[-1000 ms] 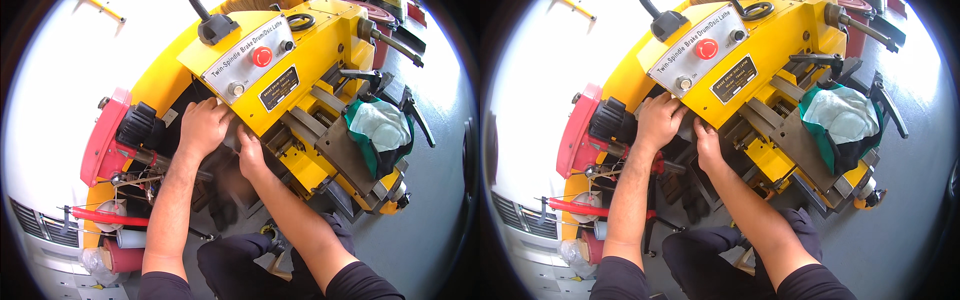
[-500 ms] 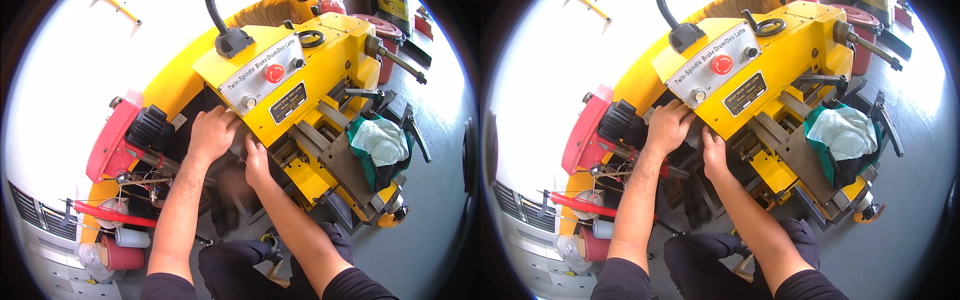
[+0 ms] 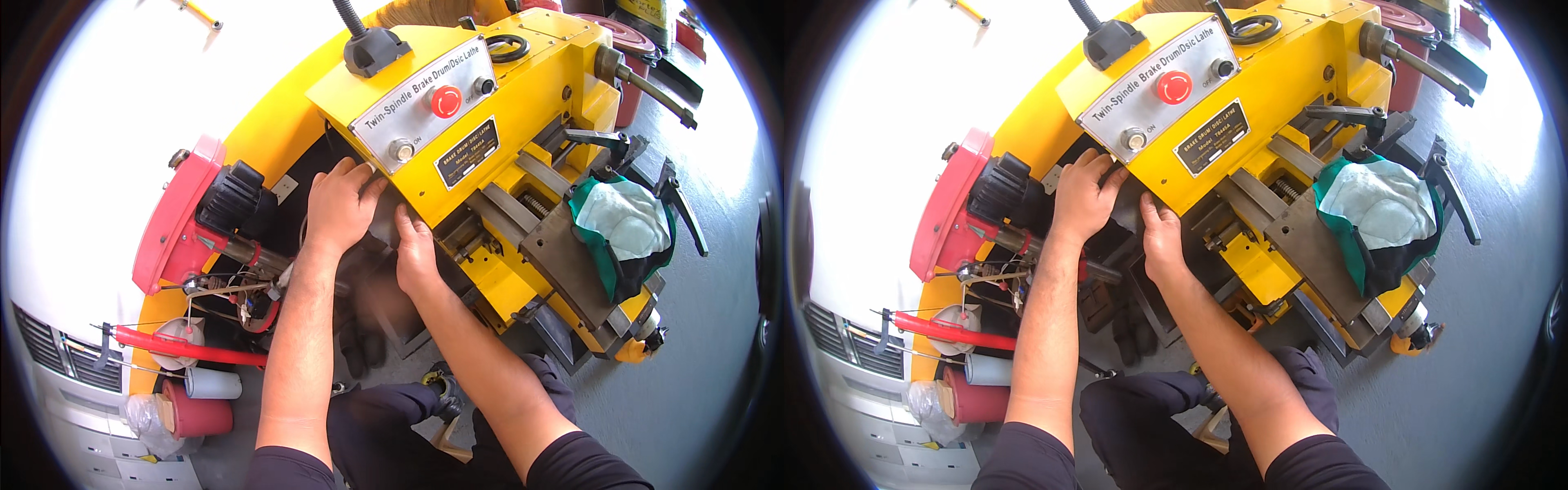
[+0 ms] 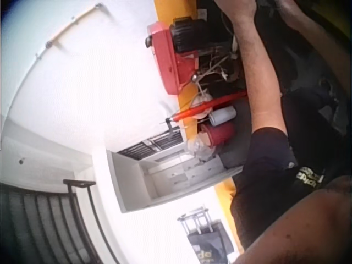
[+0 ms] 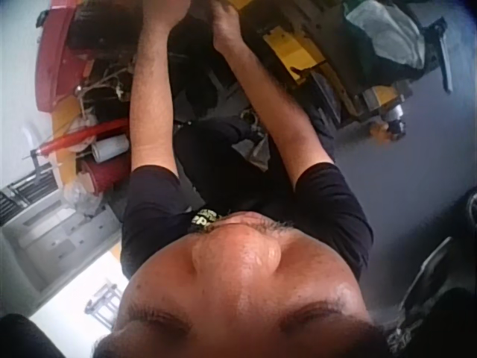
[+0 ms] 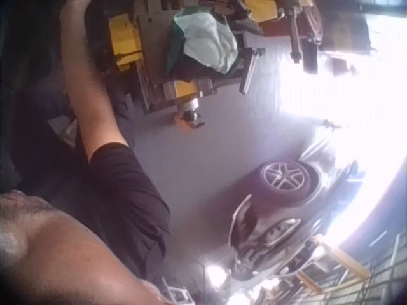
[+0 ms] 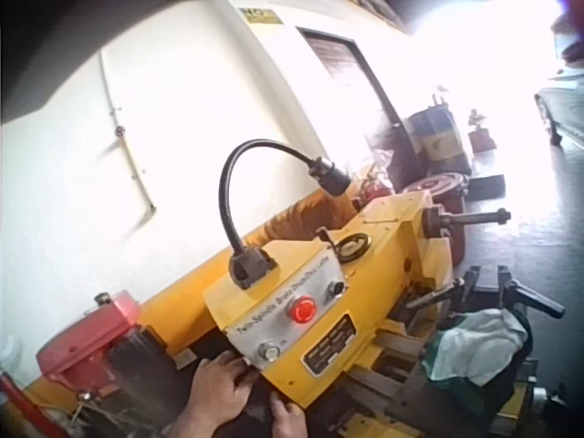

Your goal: The person cleans a brake lathe spindle with a cloth, adjusts a metal plate, and operates a handle to move a component.

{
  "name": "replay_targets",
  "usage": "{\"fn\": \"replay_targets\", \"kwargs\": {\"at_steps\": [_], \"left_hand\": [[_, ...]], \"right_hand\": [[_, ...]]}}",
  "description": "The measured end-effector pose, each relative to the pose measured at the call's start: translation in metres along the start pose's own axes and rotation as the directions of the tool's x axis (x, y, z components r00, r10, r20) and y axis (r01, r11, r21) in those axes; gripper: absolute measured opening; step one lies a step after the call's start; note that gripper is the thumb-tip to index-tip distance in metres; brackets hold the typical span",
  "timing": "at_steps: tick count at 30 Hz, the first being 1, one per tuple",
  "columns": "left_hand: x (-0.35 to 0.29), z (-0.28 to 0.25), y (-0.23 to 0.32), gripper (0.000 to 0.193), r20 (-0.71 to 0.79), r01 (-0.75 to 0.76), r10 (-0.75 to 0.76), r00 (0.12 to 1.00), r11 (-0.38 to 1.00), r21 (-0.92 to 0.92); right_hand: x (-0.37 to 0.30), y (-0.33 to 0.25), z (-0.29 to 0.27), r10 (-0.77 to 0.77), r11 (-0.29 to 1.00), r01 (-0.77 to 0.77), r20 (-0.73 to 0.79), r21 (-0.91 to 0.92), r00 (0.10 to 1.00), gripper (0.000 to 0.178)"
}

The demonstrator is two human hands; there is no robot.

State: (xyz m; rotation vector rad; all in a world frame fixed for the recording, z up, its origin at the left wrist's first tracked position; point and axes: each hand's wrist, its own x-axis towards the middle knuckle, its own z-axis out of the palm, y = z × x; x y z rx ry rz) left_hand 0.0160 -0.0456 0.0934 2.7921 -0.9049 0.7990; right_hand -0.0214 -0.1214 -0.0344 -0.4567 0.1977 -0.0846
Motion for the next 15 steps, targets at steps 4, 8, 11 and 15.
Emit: {"fn": "replay_targets", "kwargs": {"at_steps": [4, 8, 11, 15], "left_hand": [[0.005, -0.011, 0.002, 0.018, 0.079, -0.063, 0.058, 0.995, 0.996, 0.059], [0.013, -0.014, -0.008, 0.016, 0.054, -0.031, 0.028, 0.998, 0.998, 0.050], [0.005, -0.005, 0.009, 0.017, 0.092, -0.096, 0.093, 0.991, 0.995, 0.029], [0.008, -0.018, -0.010, 0.017, 0.040, -0.049, 0.044, 0.998, 0.987, 0.151]], "right_hand": [[-0.017, -0.018, 0.020, 0.175, 0.981, -0.164, -0.112, 0.106, 0.978, 0.054], [-0.006, -0.006, 0.013, 0.091, 0.996, -0.091, 0.024, 0.019, 0.996, 0.055], [0.008, 0.009, -0.010, -0.121, 0.992, 0.122, 0.018, -0.041, 0.992, 0.057], [-0.004, 0.002, 0.006, 0.074, 0.997, -0.074, -0.004, -0.021, 0.997, 0.061]]}}
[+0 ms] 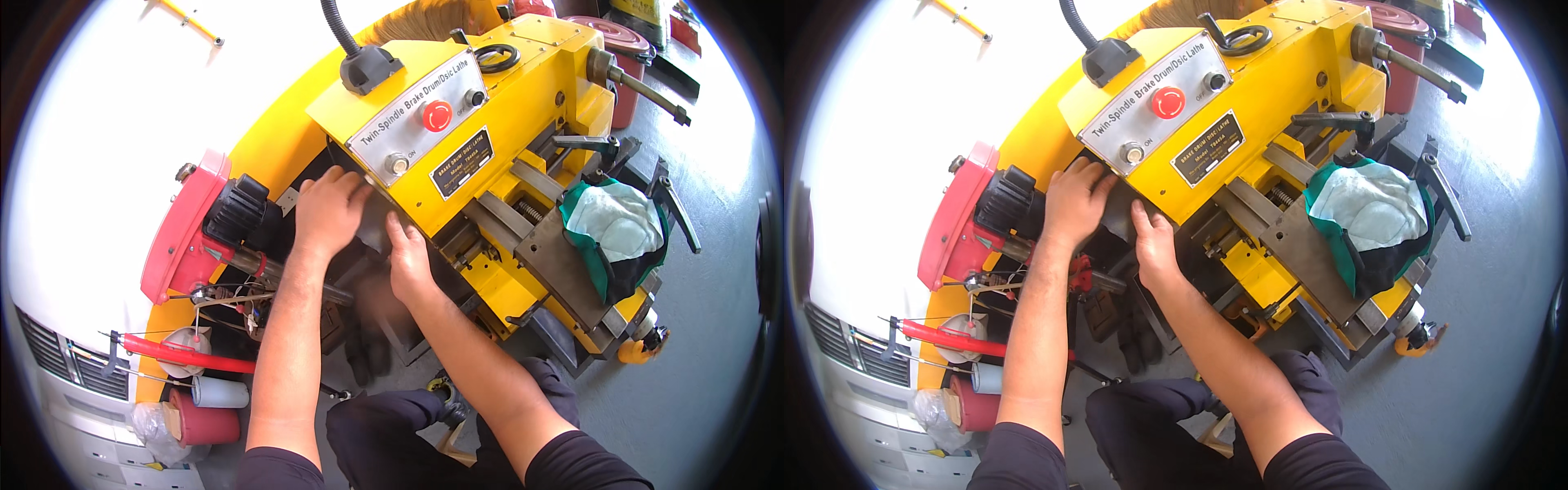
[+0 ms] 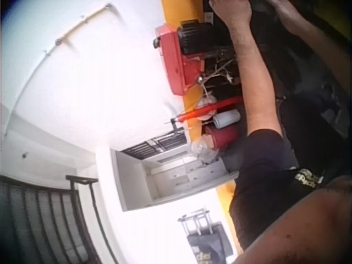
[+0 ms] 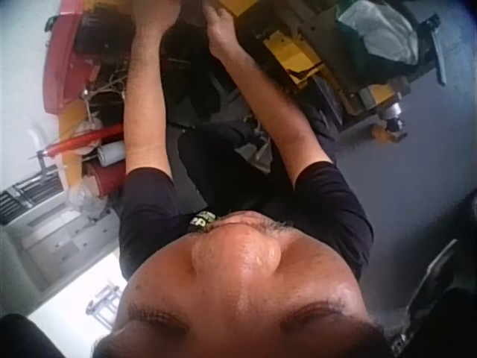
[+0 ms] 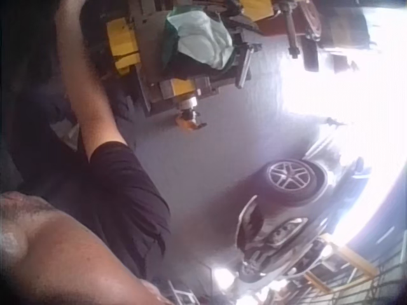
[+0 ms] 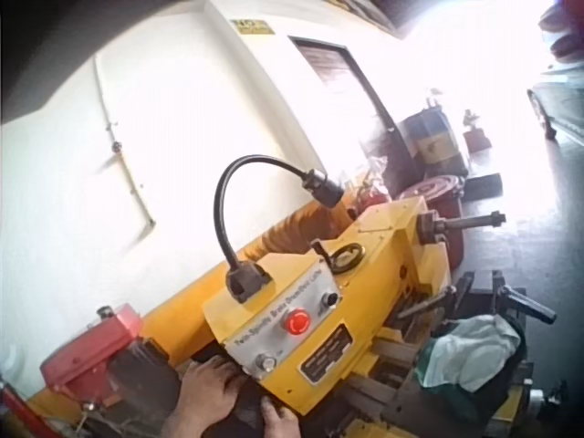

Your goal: The person cleans a brake lathe spindle with a cloth, adjusts a metal plate, and operates a handle to move a component.

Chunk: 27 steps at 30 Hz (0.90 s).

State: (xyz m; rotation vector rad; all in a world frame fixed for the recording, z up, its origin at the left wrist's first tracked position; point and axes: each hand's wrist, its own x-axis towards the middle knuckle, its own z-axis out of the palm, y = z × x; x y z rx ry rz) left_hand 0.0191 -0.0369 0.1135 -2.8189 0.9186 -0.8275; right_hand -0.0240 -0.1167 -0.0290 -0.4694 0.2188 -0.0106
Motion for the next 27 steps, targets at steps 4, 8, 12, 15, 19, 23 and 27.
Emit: {"fn": "replay_targets", "kwargs": {"at_steps": [4, 8, 12, 15, 19, 23, 27], "left_hand": [[-0.003, 0.009, 0.018, 0.017, 0.006, -0.091, 0.092, 0.996, 0.993, -0.081], [-0.001, 0.007, 0.016, 0.014, -0.058, -0.123, 0.119, 0.991, 0.990, -0.071], [-0.006, 0.017, 0.005, 0.013, -0.058, 0.022, -0.025, 0.998, 0.998, -0.055], [0.000, 0.019, 0.025, 0.019, -0.039, -0.142, 0.140, 0.989, 0.987, -0.071], [-0.004, 0.011, -0.008, 0.022, -0.119, -0.032, 0.031, 0.992, 0.999, -0.001], [-0.004, 0.025, 0.014, 0.027, -0.130, -0.029, 0.013, 0.991, 0.992, -0.124], [-0.004, 0.010, 0.001, 0.024, -0.094, -0.079, 0.078, 0.993, 0.997, -0.004]], "right_hand": [[0.003, 0.001, 0.000, -0.195, 0.979, 0.194, 0.015, 0.063, 0.981, 0.062], [-0.004, -0.003, 0.006, 0.042, 0.999, -0.041, -0.110, 0.015, 0.993, 0.053], [0.004, -0.001, 0.000, -0.086, 0.996, 0.088, 0.057, -0.033, 0.995, 0.054], [0.014, 0.006, -0.009, -0.194, 0.981, 0.195, -0.052, 0.005, 0.980, 0.054], [-0.005, -0.006, 0.013, -0.074, 0.993, 0.069, -0.048, -0.099, 0.996, 0.053], [0.015, 0.012, -0.011, -0.118, 0.992, 0.120, -0.056, 0.035, 0.991, 0.049], [-0.001, -0.007, 0.010, -0.076, 0.997, 0.076, -0.017, -0.011, 0.997, 0.048]]}}
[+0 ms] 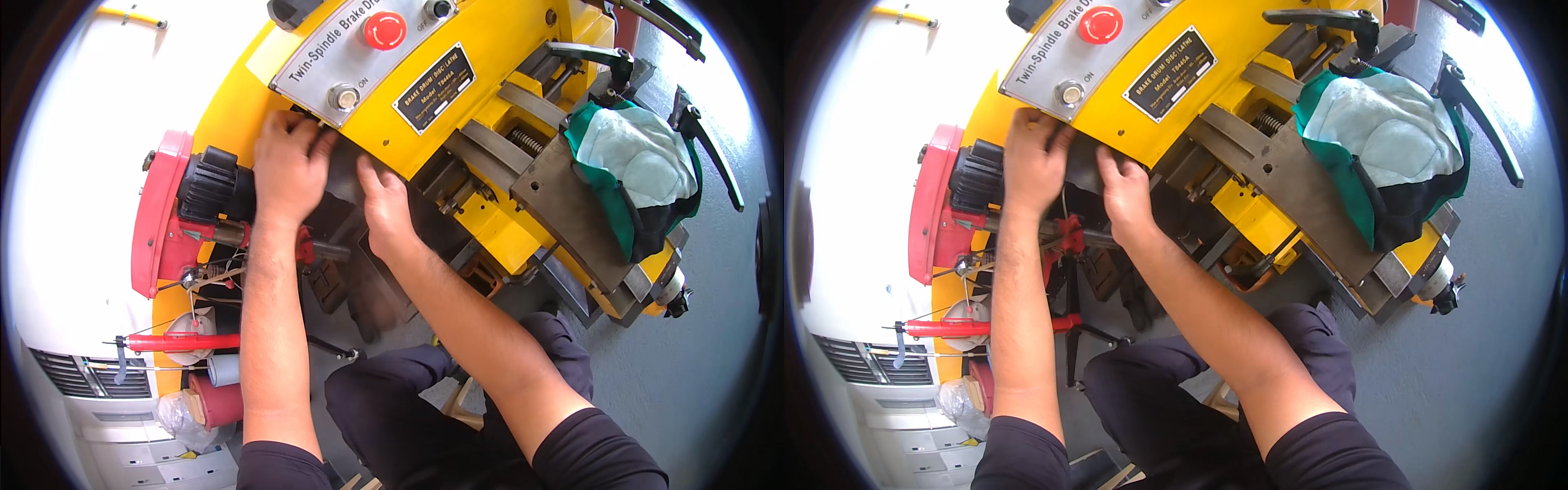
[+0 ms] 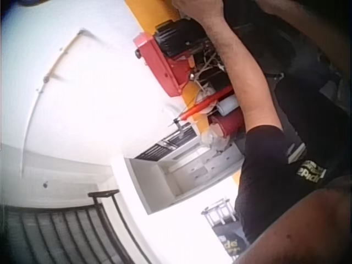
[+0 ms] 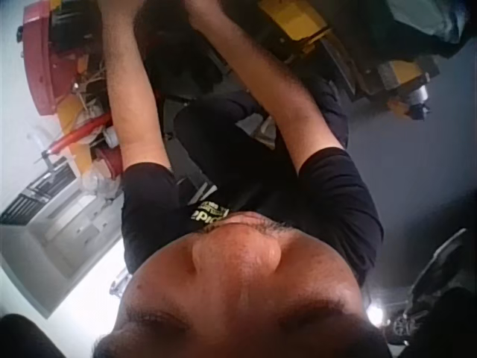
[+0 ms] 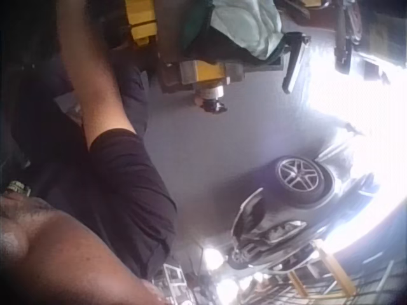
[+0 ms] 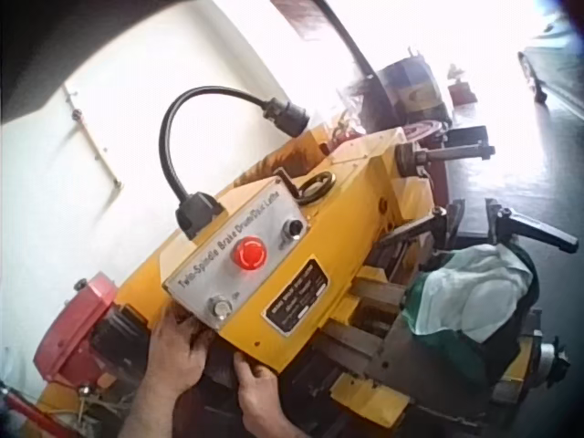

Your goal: The person cleans a brake lathe spindle with a cloth, adjusts a metal plate, and operates a handle to move a component.

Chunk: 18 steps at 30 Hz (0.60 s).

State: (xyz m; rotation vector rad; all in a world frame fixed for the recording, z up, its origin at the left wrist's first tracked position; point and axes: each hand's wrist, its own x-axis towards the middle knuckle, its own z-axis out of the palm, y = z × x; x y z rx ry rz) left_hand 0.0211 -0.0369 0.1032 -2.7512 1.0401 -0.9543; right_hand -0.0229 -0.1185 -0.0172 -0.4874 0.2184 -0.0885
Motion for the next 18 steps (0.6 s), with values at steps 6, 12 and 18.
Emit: {"fn": "replay_targets", "kwargs": {"at_steps": [6, 12, 18], "left_hand": [[-0.001, 0.008, 0.015, 0.022, 0.052, -0.015, 0.020, 0.998, 0.996, -0.093], [0.001, 0.006, -0.008, 0.022, -0.005, 0.083, -0.084, 0.996, 0.991, -0.101], [0.006, 0.006, 0.001, 0.022, 0.008, -0.018, 0.018, 1.000, 1.000, -0.005]], "right_hand": [[0.004, 0.004, -0.006, -0.040, 0.991, 0.052, -0.096, 0.127, 0.995, 0.042], [0.004, -0.005, 0.000, -0.034, 0.998, 0.035, 0.020, -0.052, 0.999, 0.042], [0.002, -0.002, -0.008, 0.053, 0.995, -0.052, -0.007, 0.087, 0.999, 0.046]]}}
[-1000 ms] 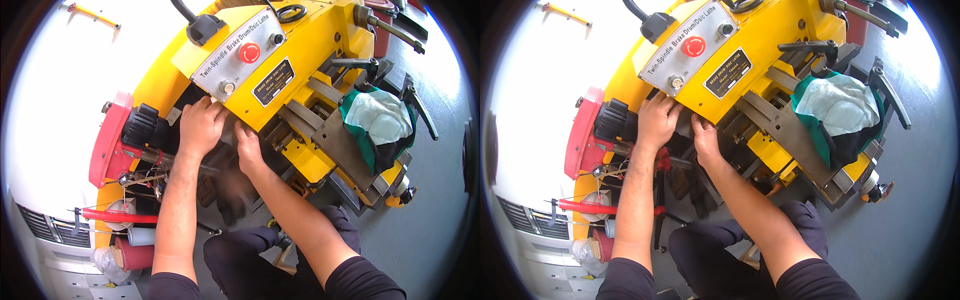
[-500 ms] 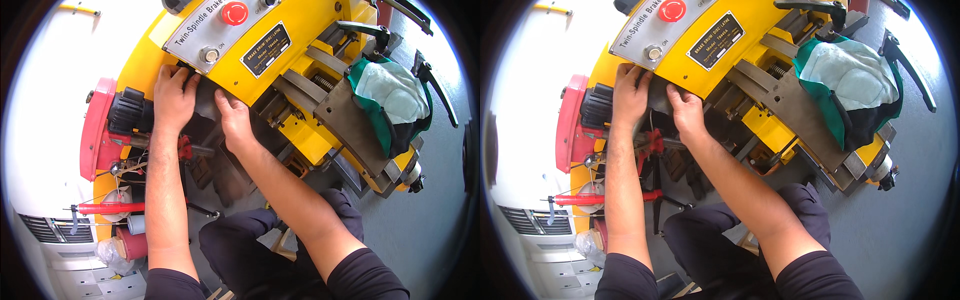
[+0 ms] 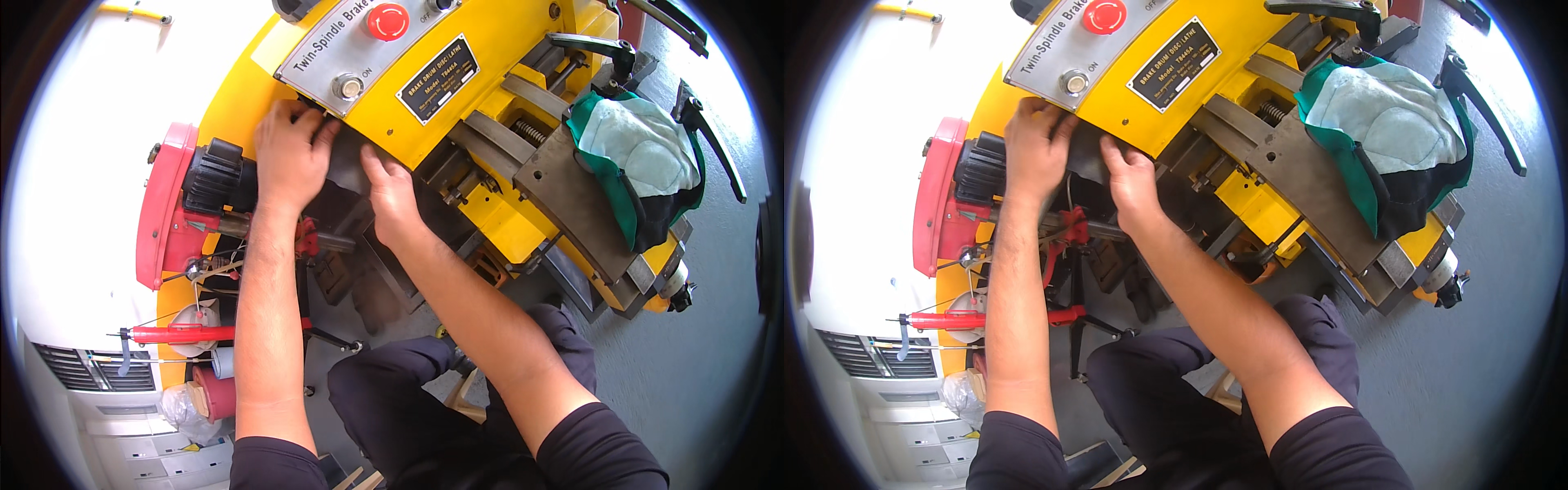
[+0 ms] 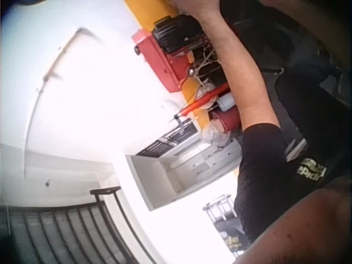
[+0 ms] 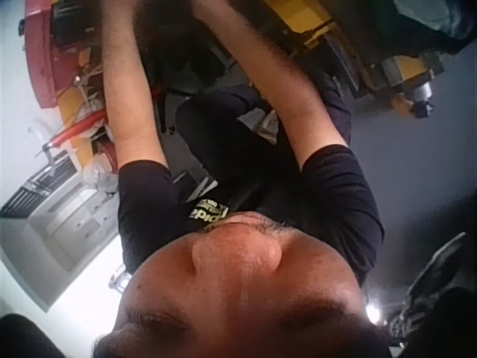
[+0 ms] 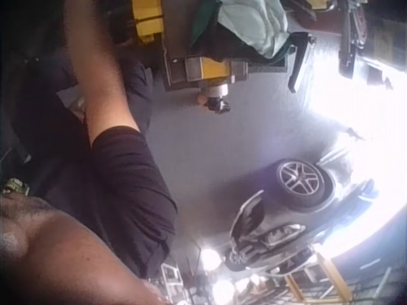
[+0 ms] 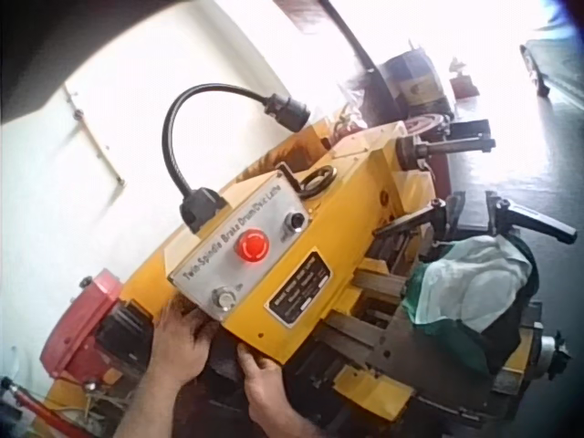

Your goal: The person cleans a brake lathe spindle with a cloth, adjusts a metal plate, and operates a handle to move a component.

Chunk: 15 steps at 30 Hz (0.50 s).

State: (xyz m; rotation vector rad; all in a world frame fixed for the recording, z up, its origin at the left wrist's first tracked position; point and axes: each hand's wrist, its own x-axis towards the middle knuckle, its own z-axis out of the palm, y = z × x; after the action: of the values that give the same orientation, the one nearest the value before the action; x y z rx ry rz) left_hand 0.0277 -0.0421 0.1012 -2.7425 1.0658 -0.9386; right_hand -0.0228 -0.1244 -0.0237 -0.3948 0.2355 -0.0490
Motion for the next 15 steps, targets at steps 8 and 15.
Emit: {"fn": "replay_targets", "kwargs": {"at_steps": [8, 15], "left_hand": [[0.002, -0.006, 0.009, 0.022, 0.038, -0.082, 0.080, 0.996, 0.994, 0.074], [-0.005, 0.002, 0.013, 0.022, 0.053, -0.004, 0.003, 0.999, 1.000, 0.015]], "right_hand": [[0.003, 0.004, -0.002, -0.054, 0.996, 0.054, -0.007, 0.070, 0.999, 0.044], [0.007, 0.007, -0.002, -0.204, 0.979, 0.204, 0.035, 0.024, 0.978, 0.042]]}}
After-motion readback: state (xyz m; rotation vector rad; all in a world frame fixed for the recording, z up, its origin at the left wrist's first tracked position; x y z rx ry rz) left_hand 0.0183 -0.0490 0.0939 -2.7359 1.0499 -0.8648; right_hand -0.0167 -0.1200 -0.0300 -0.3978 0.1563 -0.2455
